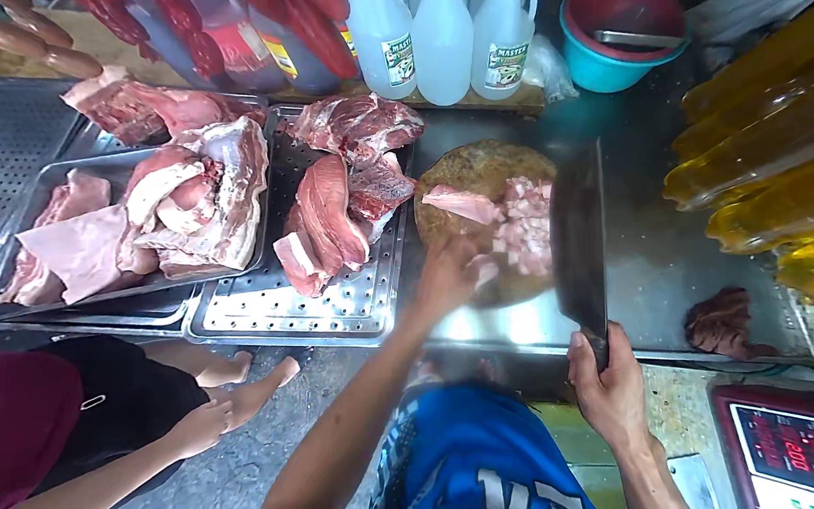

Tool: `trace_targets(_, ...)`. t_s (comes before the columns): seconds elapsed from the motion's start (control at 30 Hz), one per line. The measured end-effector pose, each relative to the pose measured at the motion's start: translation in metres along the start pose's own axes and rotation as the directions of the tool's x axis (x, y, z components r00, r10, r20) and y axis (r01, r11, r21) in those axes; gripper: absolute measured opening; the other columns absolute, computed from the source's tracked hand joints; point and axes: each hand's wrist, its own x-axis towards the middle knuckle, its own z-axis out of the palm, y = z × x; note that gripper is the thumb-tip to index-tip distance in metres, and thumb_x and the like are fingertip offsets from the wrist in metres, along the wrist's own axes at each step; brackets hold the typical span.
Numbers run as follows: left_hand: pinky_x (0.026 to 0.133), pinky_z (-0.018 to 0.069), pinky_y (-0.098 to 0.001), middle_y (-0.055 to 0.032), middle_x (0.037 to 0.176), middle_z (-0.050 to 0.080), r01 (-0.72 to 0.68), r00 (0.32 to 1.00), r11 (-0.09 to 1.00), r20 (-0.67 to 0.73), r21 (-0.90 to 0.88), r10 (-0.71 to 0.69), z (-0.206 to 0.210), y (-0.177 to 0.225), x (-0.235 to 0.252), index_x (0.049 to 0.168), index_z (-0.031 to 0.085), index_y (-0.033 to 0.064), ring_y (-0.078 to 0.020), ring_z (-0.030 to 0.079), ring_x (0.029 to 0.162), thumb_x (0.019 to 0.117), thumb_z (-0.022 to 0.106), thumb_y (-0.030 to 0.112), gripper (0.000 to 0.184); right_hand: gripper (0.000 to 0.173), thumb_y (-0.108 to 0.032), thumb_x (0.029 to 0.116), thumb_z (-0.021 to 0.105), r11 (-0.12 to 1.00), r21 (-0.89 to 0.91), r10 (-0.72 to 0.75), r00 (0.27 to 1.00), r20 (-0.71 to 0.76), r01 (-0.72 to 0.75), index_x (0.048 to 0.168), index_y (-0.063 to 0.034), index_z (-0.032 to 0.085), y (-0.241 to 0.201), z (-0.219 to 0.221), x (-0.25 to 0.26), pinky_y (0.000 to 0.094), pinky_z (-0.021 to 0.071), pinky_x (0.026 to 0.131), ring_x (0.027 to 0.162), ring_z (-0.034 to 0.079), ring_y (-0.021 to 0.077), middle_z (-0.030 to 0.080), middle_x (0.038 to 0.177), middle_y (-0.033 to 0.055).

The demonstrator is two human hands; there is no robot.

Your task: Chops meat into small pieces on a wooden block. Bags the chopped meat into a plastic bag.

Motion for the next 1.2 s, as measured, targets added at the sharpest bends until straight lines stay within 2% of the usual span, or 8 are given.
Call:
trace_targets(0.17,0.106,0.0497,-0.0419,-0.0123,0.131,0.063,-0.11,0.988,0.992,-0.103,0.061,0.116,0.042,-0.025,-0.05,0.108,0.074,0.0105,-0.0275,0.059,0.125,0.0924,0.069,0.029,0.025,0.034,-0.027,0.103,0.053,0.952,-0.197,-0.229,0.972,0.051,0.235,0.115,0.0042,0.059,-0.04,0.021,0.023,0.0259,0.054,0.053,0.056,0.059,0.0075,0.062,0.07,0.0017)
trace_targets(0.3,0.104,0.0509,-0.0432,-0.0112,0.127,0.067,-0.067,0.982,0.99,-0.169,0.12,0.087,0.053,-0.019,-0.038,0.109,0.075,0.012,-0.0299,0.06,0.124,0.0956,0.064,0.028,0.024,0.039,-0.033,0.1071,0.047,0.909,-0.417,0.203,0.851,0.485,0.021,0.136,-0.007,0.053,-0.005,0.051,0.031,0.0485,0.0583,0.07,0.073,0.07,0.0272,0.068,0.08,0.0091)
trace_targets(0.43,0.104,0.0503,-0.0457,-0.0125,0.127,0.067,0.024,0.988,0.995,-0.156,0.095,-0.009,0.053,-0.012,-0.031,0.112,0.075,0.0104,-0.0317,0.06,0.123,0.0957,0.064,0.033,0.029,0.039,-0.032,0.1065,0.05,0.921,-0.389,0.159,0.925,0.346,-0.013,0.133,-0.0041,0.056,-0.007,0.033,0.042,0.0479,0.0573,0.061,0.063,0.066,0.0243,0.065,0.074,0.0082)
trace_targets(0.63,0.105,0.0489,-0.0452,-0.0128,0.131,0.063,-0.045,0.963,0.999,-0.265,0.005,0.044,0.058,-0.03,-0.058,0.11,0.074,0.0124,-0.031,0.057,0.124,0.0924,0.068,0.03,0.026,0.035,-0.029,0.1036,0.052,0.949,-0.248,-0.175,0.979,0.105,0.196,0.122,0.001,0.056,-0.044,0.014,0.06,0.028,0.0526,0.05,0.054,0.058,0.0076,0.059,0.07,0.0001)
trace_targets(0.7,0.103,0.0507,-0.0434,-0.0134,0.128,0.064,-0.045,0.966,0.999,-0.253,-0.006,0.042,0.061,-0.036,-0.062,0.11,0.074,0.011,-0.0306,0.059,0.122,0.0934,0.066,0.027,0.024,0.036,-0.026,0.1031,0.053,0.929,-0.273,-0.195,0.957,0.215,0.251,0.121,0.0046,0.058,-0.038,0.03,0.054,0.0327,0.0549,0.052,0.055,0.061,0.013,0.062,0.068,0.0039)
trace_targets(0.8,0.099,0.0521,-0.0419,-0.0128,0.119,0.068,-0.041,0.964,0.999,-0.261,0.016,0.043,0.061,-0.035,-0.056,0.107,0.074,0.0084,-0.0299,0.062,0.114,0.0944,0.064,0.023,0.021,0.041,-0.034,0.1067,0.047,0.907,-0.402,0.112,0.847,0.52,0.127,0.134,-0.0043,0.055,-0.008,0.059,0.05,0.048,0.0583,0.07,0.072,0.07,0.0273,0.068,0.079,0.0097)
trace_targets(1.1,0.102,0.0511,-0.0415,-0.011,0.125,0.066,-0.105,0.941,0.994,-0.327,-0.04,0.086,0.058,-0.038,-0.048,0.109,0.075,0.0121,-0.0281,0.06,0.12,0.0957,0.066,0.024,0.02,0.034,-0.029,0.1037,0.051,0.927,-0.286,-0.193,0.962,0.191,0.243,0.119,0.001,0.058,-0.043,0.035,0.063,0.027,0.0497,0.05,0.054,0.056,0.0078,0.058,0.068,-0.0004)
trace_targets(1.2,0.098,0.0524,-0.0411,-0.0129,0.117,0.067,-0.112,0.921,0.993,-0.378,-0.024,0.094,0.061,-0.044,-0.053,0.106,0.076,0.0105,-0.0289,0.062,0.113,0.0932,0.067,0.021,0.019,0.04,-0.03,0.1047,0.05,0.915,-0.351,-0.03,0.902,0.43,0.198,0.129,0.0011,0.058,-0.028,0.054,0.055,0.042,0.0572,0.059,0.061,0.066,0.0215,0.066,0.071,0.0074)
